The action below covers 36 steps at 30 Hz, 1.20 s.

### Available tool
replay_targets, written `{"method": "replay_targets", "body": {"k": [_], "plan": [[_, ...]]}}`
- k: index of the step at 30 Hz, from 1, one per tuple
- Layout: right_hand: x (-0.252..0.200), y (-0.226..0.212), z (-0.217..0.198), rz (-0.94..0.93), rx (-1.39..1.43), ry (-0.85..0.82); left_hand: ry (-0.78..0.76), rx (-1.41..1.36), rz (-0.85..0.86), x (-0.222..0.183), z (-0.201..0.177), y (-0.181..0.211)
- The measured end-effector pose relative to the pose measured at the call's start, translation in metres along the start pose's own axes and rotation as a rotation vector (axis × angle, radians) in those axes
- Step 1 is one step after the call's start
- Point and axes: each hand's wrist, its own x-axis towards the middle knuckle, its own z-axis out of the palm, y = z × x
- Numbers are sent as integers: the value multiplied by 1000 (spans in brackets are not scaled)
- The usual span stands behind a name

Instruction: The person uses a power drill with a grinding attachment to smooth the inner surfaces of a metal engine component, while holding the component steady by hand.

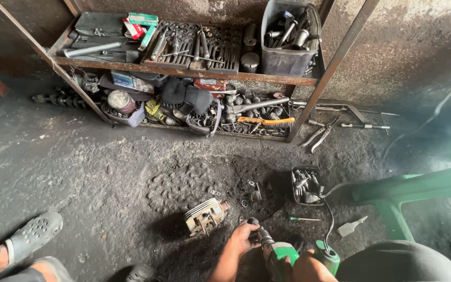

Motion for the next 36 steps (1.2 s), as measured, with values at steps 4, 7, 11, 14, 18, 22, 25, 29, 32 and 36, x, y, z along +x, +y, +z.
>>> {"method": "replay_targets", "body": {"k": [4, 7, 11, 14, 18, 22, 25, 29, 32, 36], "plan": [[-6, -2, -5, -15, 17, -7, -33, -62, -18, -2, 6, -6], [-8, -1, -10, -28, 25, -8, -128, -226, 108, 4, 16, -21], [-8, 1, -14, -44, 15, -13, -74, -469, 90, 14, 28, -40], [-8, 2, -16, -59, 2, -19, -40, -424, 172, 14, 27, -47], [-7, 5, -19, -84, -10, -19, -58, -435, 221, 10, 34, -49], [-6, 4, -24, -111, -24, -20, -3, -505, 248, -17, 51, -42], [-9, 4, -30, -138, -36, -22, -21, -618, 218, -47, 66, -37], [-18, 5, -46, -177, -65, -29, -172, -499, 172, -48, 59, -34], [-31, 10, -67, -211, -100, -33, -78, -328, 122, -19, 52, -35], [-60, 5, -95, -309, -170, -61, -116, -165, 143, -3, 34, -56]]}}
